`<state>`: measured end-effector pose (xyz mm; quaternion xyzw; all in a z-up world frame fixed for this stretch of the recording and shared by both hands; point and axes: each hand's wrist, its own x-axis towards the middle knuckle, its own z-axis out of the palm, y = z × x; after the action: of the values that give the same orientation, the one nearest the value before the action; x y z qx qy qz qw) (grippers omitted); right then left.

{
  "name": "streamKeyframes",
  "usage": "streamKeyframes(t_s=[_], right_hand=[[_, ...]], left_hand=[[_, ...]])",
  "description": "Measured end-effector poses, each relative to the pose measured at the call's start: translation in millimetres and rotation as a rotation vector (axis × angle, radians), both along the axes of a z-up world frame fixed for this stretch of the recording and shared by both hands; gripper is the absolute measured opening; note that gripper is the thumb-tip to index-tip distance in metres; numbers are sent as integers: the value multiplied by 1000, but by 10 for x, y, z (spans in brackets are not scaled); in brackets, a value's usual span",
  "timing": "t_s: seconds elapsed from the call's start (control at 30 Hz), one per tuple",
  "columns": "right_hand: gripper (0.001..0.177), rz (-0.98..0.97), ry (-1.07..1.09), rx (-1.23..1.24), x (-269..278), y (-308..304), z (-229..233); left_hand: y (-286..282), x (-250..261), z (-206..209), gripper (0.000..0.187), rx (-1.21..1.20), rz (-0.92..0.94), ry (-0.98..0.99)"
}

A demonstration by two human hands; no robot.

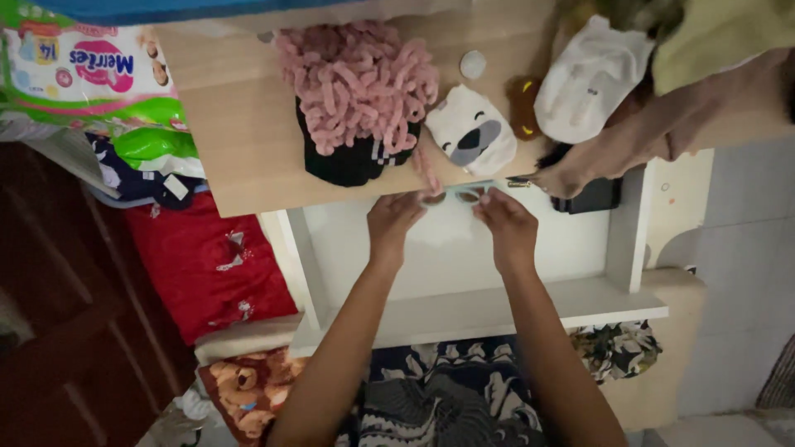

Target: Organizing and putting away small baby clothes like socks and hats into a drawer.

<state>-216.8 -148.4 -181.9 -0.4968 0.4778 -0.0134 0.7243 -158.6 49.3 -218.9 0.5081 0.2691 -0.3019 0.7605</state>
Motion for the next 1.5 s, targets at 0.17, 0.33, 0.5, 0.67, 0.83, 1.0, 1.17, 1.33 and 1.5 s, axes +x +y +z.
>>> streamKeyframes(t_s=[0.17, 0.33, 0.5, 0.67, 0.83, 1.0, 1.17, 1.33, 1.5], right_hand=[[22, -100, -70, 46, 44, 23, -390], [13, -115, -159, 26, 247, 42, -417], [21, -229, -43, -3, 392, 66, -343], [22, -230, -17, -89, 322, 66, -521], [24, -223, -36, -123, 366, 104, -463], [31, -199, -67, -67, 174, 138, -452], [53, -116, -40, 16, 136, 353, 327], [53, -22, -4, -55, 268, 433, 706], [37, -52, -205, -31, 119, 219, -115]], left_hand=[[-232, -59, -158, 34, -75, 225, 88], [-360, -142, -475, 39, -61, 416, 163], [-600, 124, -74, 33, 64, 532, 229], [-682, 47, -147, 35, 178, 486, 319], [-700, -69, -292, 42, 151, 489, 71], [-605, -207, -382, 43, 108, 544, -10], [-217, 149, 975, 47, 420, 290, 74], [120, 455, 2037, 28, 668, 205, -304], [231, 880, 2242, 15, 840, 163, -815]])
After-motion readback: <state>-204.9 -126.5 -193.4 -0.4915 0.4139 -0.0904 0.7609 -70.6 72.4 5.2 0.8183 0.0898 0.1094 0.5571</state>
